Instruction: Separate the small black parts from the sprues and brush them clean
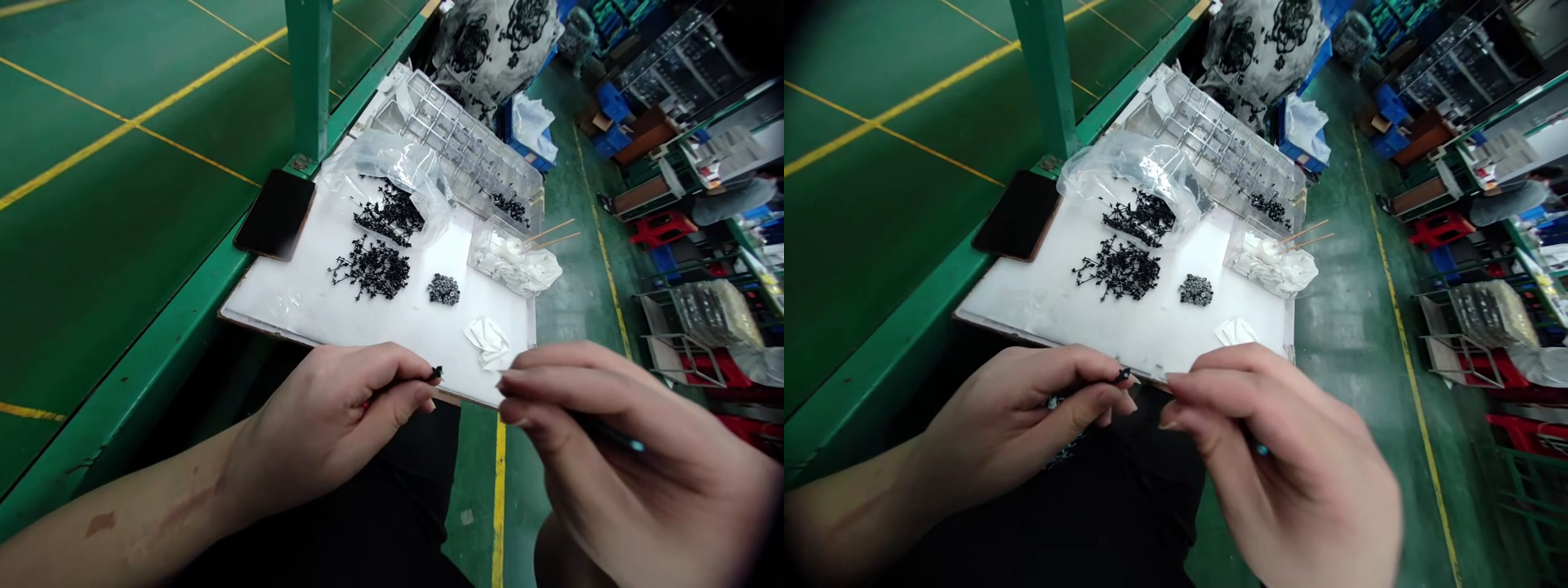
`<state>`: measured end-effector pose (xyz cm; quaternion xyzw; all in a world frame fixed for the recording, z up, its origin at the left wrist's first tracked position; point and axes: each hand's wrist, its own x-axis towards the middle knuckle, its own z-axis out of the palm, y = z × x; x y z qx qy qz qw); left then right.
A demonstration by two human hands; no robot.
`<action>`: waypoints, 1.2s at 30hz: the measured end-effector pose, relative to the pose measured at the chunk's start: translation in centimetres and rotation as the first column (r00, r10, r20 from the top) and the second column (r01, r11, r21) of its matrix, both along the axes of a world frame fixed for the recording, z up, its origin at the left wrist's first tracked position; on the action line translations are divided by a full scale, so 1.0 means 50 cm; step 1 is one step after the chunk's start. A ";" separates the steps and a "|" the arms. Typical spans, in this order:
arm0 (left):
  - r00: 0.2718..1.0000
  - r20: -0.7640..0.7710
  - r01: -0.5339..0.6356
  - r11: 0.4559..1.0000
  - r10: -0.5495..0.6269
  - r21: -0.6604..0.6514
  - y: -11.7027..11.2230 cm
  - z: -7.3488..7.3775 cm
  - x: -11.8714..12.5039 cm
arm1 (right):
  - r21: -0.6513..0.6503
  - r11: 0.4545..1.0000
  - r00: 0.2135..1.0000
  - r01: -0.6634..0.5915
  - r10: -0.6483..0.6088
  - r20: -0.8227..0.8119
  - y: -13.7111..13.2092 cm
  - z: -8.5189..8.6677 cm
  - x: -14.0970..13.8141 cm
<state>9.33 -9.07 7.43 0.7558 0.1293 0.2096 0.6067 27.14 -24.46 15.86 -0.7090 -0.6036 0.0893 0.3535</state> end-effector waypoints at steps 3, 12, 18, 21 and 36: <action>1.000 0.006 0.020 1.000 -0.020 -0.014 -0.001 0.002 0.001 | -0.017 1.000 0.997 -0.007 0.006 -0.083 0.021 -0.017 -0.028; 0.999 0.003 0.054 0.986 -0.054 -0.158 0.008 0.014 -0.001 | -0.040 0.999 0.903 0.036 -0.049 -0.426 0.026 -0.039 -0.007; 0.998 -0.006 0.058 0.989 -0.059 -0.133 0.006 0.013 0.004 | -0.063 0.997 0.955 0.042 -0.059 -0.290 0.023 -0.023 -0.004; 0.998 0.013 0.059 0.991 -0.057 -0.117 0.005 0.012 0.007 | 0.021 0.998 0.985 0.066 -0.061 -0.159 0.029 -0.027 -0.017; 0.994 0.087 0.072 0.997 -0.071 -0.015 0.007 0.013 0.002 | -0.014 1.000 0.972 0.026 -0.028 -0.233 0.052 -0.055 -0.031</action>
